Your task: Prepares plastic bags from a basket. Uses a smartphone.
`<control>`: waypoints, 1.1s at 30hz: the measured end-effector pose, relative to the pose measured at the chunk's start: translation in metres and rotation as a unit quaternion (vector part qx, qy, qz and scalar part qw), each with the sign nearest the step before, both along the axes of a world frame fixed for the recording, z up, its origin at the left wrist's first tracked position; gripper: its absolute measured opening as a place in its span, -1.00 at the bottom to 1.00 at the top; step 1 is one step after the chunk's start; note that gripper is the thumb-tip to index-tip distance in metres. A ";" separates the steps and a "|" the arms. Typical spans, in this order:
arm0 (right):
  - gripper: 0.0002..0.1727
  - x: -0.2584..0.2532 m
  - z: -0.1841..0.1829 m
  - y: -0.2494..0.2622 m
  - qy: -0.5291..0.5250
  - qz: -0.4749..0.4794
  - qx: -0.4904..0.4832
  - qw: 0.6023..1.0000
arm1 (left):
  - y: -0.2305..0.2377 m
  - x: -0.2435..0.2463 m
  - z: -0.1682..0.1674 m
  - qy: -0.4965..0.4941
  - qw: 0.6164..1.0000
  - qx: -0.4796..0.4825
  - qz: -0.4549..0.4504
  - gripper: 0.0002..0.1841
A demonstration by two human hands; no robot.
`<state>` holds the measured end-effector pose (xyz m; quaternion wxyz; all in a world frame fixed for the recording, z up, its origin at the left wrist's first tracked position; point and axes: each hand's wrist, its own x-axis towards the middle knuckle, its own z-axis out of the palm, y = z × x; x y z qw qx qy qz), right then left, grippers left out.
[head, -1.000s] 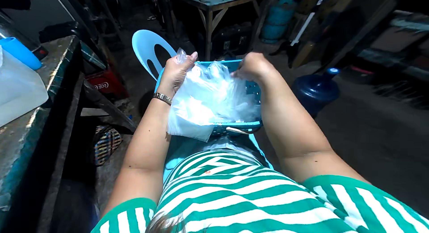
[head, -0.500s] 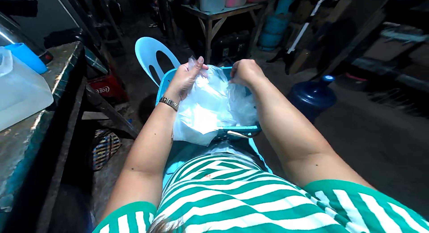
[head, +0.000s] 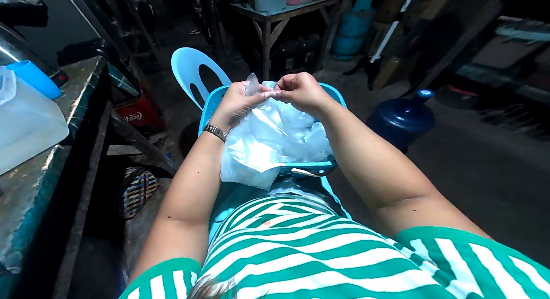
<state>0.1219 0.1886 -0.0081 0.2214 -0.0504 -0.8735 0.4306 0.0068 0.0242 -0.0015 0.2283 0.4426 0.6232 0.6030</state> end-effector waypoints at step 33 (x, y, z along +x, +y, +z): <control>-0.73 0.007 0.000 -0.006 0.152 0.270 -0.418 0.854 | -0.024 -0.005 0.001 -0.164 0.975 0.114 -0.102 -0.77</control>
